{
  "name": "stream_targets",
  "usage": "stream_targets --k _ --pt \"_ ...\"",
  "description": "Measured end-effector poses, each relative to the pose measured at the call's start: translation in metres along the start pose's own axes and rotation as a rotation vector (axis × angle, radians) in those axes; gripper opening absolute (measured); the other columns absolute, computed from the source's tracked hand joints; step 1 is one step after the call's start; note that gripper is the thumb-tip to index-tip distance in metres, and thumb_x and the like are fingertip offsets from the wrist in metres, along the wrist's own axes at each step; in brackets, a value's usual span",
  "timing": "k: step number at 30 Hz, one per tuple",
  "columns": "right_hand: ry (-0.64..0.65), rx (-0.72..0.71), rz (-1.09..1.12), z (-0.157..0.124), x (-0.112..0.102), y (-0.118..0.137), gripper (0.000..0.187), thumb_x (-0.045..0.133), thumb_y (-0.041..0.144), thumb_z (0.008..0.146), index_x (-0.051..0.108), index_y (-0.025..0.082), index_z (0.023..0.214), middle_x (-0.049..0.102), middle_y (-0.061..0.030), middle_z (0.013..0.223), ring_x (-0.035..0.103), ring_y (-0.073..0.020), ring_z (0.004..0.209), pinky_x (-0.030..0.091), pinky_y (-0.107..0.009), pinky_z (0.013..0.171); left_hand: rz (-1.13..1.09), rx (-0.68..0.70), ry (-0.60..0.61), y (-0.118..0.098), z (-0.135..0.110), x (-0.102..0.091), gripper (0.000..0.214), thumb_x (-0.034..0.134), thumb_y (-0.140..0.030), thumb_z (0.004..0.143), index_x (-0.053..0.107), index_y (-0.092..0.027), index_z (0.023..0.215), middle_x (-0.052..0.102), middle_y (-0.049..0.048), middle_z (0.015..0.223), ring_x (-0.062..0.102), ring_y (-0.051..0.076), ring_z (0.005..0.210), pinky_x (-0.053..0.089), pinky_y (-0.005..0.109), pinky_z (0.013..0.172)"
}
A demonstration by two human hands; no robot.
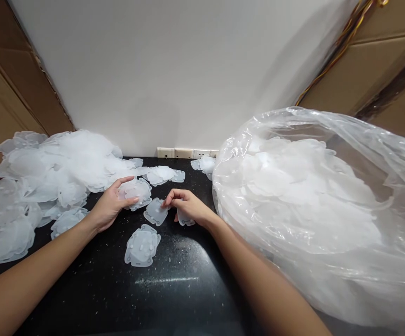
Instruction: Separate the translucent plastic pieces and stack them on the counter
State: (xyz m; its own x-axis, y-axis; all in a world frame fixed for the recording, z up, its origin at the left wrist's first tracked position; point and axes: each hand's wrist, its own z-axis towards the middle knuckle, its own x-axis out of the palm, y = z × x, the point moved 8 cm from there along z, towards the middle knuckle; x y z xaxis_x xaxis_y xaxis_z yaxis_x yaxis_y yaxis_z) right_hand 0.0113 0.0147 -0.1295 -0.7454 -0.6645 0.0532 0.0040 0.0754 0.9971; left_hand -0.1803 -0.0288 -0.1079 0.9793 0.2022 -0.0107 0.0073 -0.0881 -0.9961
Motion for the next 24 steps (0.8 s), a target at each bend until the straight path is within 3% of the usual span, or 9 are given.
stream_targets --k 4,8,12,16,19,22,24 --pt "-0.041 0.038 -0.102 0.001 -0.007 -0.009 0.014 0.065 0.022 0.071 0.057 0.019 0.083 0.067 -0.0001 0.082 0.055 -0.0065 0.050 0.046 -0.019 0.045 -0.118 -0.060 -0.025 0.006 0.002 -0.002 0.072 0.091 -0.026 0.048 0.063 -0.014 0.113 0.074 0.0050 0.095 0.066 0.019 0.091 0.048 0.031 0.090" --pt "-0.099 0.076 -0.117 0.003 -0.013 -0.017 0.023 0.071 0.023 0.069 0.056 0.020 0.086 0.069 -0.0001 0.084 0.056 -0.0061 0.046 0.043 -0.018 0.043 -0.169 -0.114 -0.061 0.010 0.002 -0.004 0.049 0.090 -0.023 0.051 0.067 -0.013 0.093 0.074 0.0045 0.090 0.068 0.016 0.082 0.052 0.024 0.075" --pt "-0.097 0.050 -0.056 0.005 -0.012 -0.017 0.027 0.076 0.020 0.062 0.055 0.018 0.079 0.071 -0.0037 0.092 0.059 -0.0082 0.056 0.048 -0.020 0.046 -0.139 -0.204 -0.057 0.013 -0.002 -0.002 0.040 0.084 -0.019 0.061 0.065 -0.014 0.096 0.075 0.0063 0.083 0.071 0.017 0.066 0.053 0.023 0.057" --pt "-0.076 0.066 0.128 0.001 -0.008 -0.013 0.026 0.076 0.017 0.062 0.056 0.017 0.079 0.069 -0.0010 0.080 0.052 -0.0057 0.052 0.043 -0.018 0.044 -0.156 -0.251 -0.034 0.012 -0.004 0.002 0.026 0.071 -0.017 0.076 0.063 -0.014 0.100 0.076 0.0095 0.083 0.073 0.021 0.064 0.056 0.027 0.054" --pt "0.057 0.090 0.236 -0.006 0.010 -0.006 0.031 0.080 0.022 0.063 0.058 0.017 0.083 0.066 0.0011 0.076 0.049 -0.0043 0.049 0.041 -0.017 0.043 -0.210 -0.262 -0.003 0.011 -0.004 0.005 0.023 0.060 -0.014 0.080 0.063 -0.013 0.103 0.075 0.0094 0.083 0.073 0.022 0.064 0.058 0.030 0.054" --pt "0.227 0.104 0.085 -0.012 0.031 -0.004 0.031 0.081 0.033 0.068 0.060 0.017 0.084 0.068 -0.0035 0.083 0.059 -0.0109 0.063 0.046 -0.020 0.048 -0.241 -0.263 0.063 0.011 -0.005 0.010 0.034 0.059 -0.009 0.075 0.063 -0.015 0.108 0.075 0.0086 0.088 0.074 0.022 0.067 0.059 0.030 0.058" --pt "0.146 0.035 -0.092 -0.010 0.029 -0.002 0.029 0.079 0.037 0.071 0.058 0.018 0.080 0.066 -0.0023 0.079 0.061 -0.0127 0.065 0.046 -0.022 0.050 -0.228 -0.262 0.107 0.012 -0.007 0.013 0.041 0.063 -0.008 0.072 0.062 -0.016 0.112 0.075 0.0076 0.093 0.073 0.020 0.070 0.059 0.028 0.061"
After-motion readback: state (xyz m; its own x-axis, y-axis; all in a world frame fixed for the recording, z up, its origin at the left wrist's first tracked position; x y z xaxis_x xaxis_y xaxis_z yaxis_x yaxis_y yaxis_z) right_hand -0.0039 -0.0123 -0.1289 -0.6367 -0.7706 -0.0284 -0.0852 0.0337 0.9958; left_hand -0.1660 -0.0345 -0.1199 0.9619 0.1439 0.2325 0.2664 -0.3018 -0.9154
